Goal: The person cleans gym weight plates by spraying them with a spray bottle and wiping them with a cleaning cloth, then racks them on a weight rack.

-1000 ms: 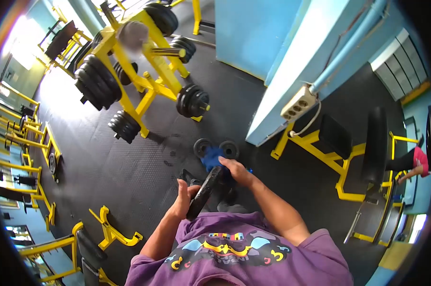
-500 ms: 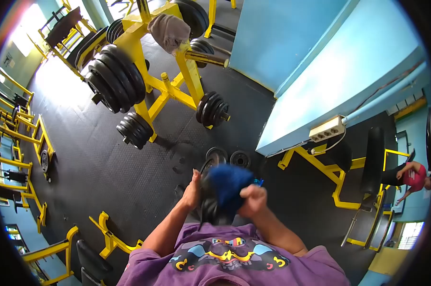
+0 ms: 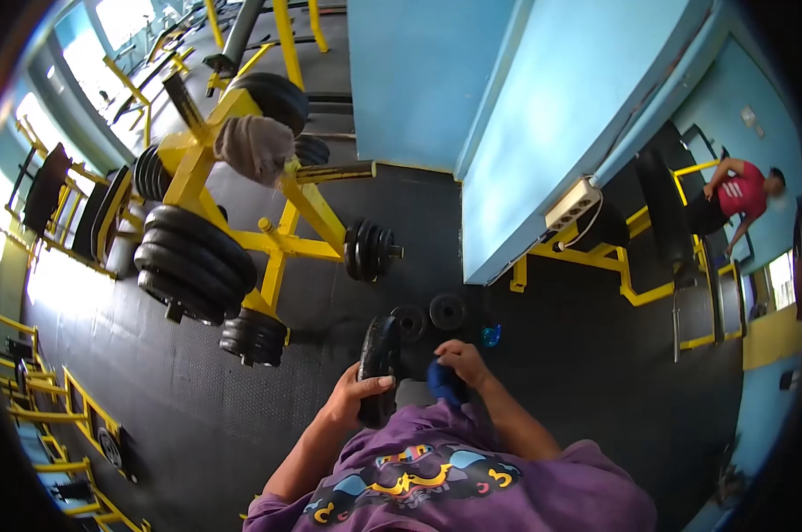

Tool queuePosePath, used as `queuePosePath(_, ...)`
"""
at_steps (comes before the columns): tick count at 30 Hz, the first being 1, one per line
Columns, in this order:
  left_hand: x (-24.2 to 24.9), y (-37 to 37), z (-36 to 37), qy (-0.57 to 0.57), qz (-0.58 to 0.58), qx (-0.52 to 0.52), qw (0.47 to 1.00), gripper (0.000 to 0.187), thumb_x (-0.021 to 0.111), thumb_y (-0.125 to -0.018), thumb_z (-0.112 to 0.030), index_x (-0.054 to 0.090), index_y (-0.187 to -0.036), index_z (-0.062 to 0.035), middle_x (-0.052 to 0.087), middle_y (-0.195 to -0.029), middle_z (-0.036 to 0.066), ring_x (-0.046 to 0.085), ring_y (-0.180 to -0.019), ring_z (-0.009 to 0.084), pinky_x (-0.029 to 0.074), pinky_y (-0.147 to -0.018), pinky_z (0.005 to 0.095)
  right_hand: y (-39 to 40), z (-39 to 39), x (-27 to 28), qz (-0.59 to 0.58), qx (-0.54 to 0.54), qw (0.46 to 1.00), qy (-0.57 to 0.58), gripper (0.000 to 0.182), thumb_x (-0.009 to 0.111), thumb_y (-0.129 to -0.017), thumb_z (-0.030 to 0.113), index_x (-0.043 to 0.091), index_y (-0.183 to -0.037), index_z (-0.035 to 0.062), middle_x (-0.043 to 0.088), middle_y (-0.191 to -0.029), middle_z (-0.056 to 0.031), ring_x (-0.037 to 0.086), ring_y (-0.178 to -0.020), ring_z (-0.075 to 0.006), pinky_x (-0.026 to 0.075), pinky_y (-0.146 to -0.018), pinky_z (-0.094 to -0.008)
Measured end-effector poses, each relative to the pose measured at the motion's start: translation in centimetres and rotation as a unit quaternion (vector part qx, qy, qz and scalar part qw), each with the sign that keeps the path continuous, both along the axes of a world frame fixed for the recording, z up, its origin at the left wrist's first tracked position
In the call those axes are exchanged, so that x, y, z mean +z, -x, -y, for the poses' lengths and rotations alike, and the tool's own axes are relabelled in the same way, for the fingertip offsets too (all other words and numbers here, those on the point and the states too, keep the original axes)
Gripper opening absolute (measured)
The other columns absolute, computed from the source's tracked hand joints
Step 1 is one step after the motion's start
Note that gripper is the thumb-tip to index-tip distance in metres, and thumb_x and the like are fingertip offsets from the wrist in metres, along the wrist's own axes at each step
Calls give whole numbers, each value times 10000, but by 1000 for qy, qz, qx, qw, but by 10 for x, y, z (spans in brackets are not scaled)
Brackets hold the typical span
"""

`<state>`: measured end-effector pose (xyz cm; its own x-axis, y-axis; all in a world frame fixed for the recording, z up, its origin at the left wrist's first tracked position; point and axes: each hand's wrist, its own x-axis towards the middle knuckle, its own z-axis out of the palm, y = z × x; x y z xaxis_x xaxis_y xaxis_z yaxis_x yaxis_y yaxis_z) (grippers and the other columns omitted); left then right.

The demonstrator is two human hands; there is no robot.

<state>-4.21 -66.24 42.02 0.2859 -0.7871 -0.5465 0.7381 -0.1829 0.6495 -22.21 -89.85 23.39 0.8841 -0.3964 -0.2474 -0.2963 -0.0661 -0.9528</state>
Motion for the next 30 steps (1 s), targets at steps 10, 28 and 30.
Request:
queuePosePath(10,39,-116,100,28,71,-120,990,453,641,-759,-212,604,-1140,31,647,-990,112,636,-907,218,517,-821,328,-147,-21,90,209,-117,821,-518,597,668,-917,189,400,-1434,58,569,-1305,-104,594,-1157,-209,476,-1006,-354)
queuePosePath(28,4,-344,347,-215,682,-214,665,524,686,-786,-325,613,-1107,83,666,-1041,264,647,-998,395,488,-911,441,-367,140,11,151,-302,830,-445,503,638,-962,349,532,-1340,34,618,-1234,-43,570,-1140,-132,439,-988,-294)
queuePosePath(30,1,-356,354,-215,679,-216,668,539,687,-784,-328,611,-1116,88,666,-1049,266,648,-1005,393,488,-915,437,-377,147,10,157,-299,826,-452,512,651,-954,358,544,-1328,26,623,-1227,-43,562,-1140,-126,428,-998,-292)
